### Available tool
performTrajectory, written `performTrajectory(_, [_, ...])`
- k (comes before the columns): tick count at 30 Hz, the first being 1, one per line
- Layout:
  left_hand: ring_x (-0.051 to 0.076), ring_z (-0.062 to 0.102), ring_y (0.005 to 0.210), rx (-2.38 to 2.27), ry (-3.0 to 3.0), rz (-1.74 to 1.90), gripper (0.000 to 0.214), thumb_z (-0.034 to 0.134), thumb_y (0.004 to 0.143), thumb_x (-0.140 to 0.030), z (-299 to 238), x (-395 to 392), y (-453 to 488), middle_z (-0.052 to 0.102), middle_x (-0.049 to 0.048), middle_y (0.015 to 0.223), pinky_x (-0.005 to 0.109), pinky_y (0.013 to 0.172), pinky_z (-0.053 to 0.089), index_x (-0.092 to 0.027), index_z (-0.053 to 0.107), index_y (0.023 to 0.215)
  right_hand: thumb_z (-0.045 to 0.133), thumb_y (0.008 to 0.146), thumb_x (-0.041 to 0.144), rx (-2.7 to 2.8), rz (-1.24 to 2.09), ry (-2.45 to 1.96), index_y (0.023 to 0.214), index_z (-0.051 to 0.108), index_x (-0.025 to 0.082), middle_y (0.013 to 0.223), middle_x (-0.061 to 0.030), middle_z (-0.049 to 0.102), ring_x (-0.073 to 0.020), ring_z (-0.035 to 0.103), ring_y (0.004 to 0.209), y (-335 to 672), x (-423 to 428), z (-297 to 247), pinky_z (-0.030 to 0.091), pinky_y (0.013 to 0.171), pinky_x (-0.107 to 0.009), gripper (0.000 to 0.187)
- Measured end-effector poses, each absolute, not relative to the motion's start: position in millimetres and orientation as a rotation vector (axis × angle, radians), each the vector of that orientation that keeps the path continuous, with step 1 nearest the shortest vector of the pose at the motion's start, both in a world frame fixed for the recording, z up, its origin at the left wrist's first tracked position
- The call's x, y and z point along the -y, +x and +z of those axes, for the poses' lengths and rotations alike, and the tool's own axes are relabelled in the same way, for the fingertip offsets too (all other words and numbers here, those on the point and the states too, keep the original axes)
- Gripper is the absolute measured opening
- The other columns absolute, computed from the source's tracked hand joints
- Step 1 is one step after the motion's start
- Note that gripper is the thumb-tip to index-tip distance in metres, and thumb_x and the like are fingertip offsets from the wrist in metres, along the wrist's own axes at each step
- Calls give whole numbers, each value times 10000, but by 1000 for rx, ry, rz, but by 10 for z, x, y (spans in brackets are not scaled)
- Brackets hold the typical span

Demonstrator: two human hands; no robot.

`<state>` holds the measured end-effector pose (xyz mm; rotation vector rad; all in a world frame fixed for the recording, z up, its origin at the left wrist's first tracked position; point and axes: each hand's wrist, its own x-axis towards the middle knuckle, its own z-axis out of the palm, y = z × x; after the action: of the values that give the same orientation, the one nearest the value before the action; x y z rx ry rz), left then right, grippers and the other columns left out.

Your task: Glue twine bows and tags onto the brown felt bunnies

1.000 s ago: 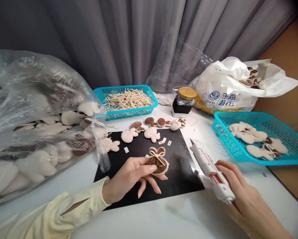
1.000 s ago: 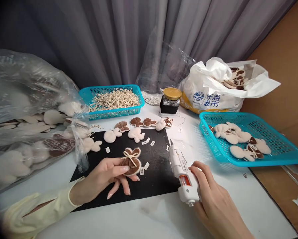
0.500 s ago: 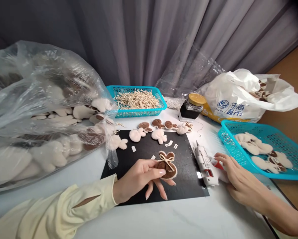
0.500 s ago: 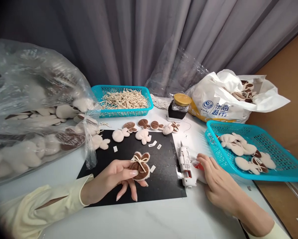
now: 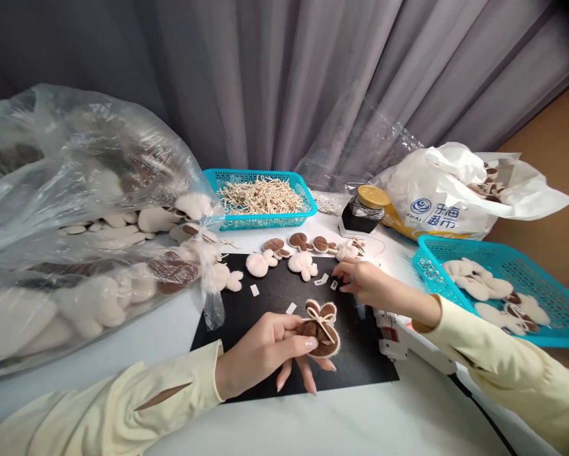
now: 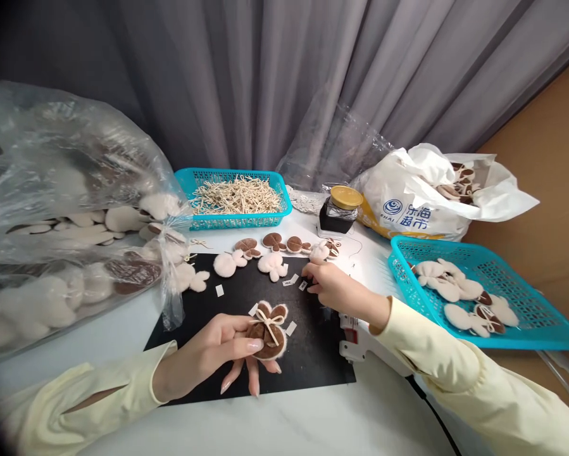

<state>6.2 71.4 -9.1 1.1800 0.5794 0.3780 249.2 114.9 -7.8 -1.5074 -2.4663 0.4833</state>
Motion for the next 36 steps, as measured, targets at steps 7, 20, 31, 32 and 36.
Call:
performTrajectory(7, [156,681,565,-575,1163,361,214,505,846,-237,-104,-717,76,712,159,896,117,317,314,-98,638,939,523,705,28,2441,547,-1522,725,512,173,722,-12,515,-133,483,642,2440,-1186,-139,385,576,-241,146])
performTrajectory(20, [154,675,553,-589,1176,375,218,501,844,-233,-87,-725,82,710,161,888,123,316,313,-90,638,936,423,688,-38,2440,496,-1492,833,489,168,824,-44,530,-146,492,698,2465,-1058,-150,388,611,-246,261])
performTrajectory(31, [147,671,542,-595,1188,388,222,500,842,-230,-83,-724,80,710,161,878,117,314,321,-84,634,940,390,639,-75,2493,494,-1504,885,517,153,726,-23,523,-134,469,606,2466,-1017,-150,366,538,-232,359])
performTrajectory(32, [148,671,541,-597,1189,394,223,500,842,-231,-86,-724,81,710,162,876,117,313,322,-83,634,939,389,640,-75,2484,493,-1511,931,529,151,742,-29,535,-136,487,613,2470,-988,-123,375,540,-232,395])
performTrajectory(36, [151,672,537,-603,1174,419,227,501,841,-234,-88,-727,79,706,168,890,117,313,332,-77,631,941,376,750,-12,2411,457,-1555,924,601,171,829,-72,586,-152,552,658,2469,-767,102,419,579,-257,338])
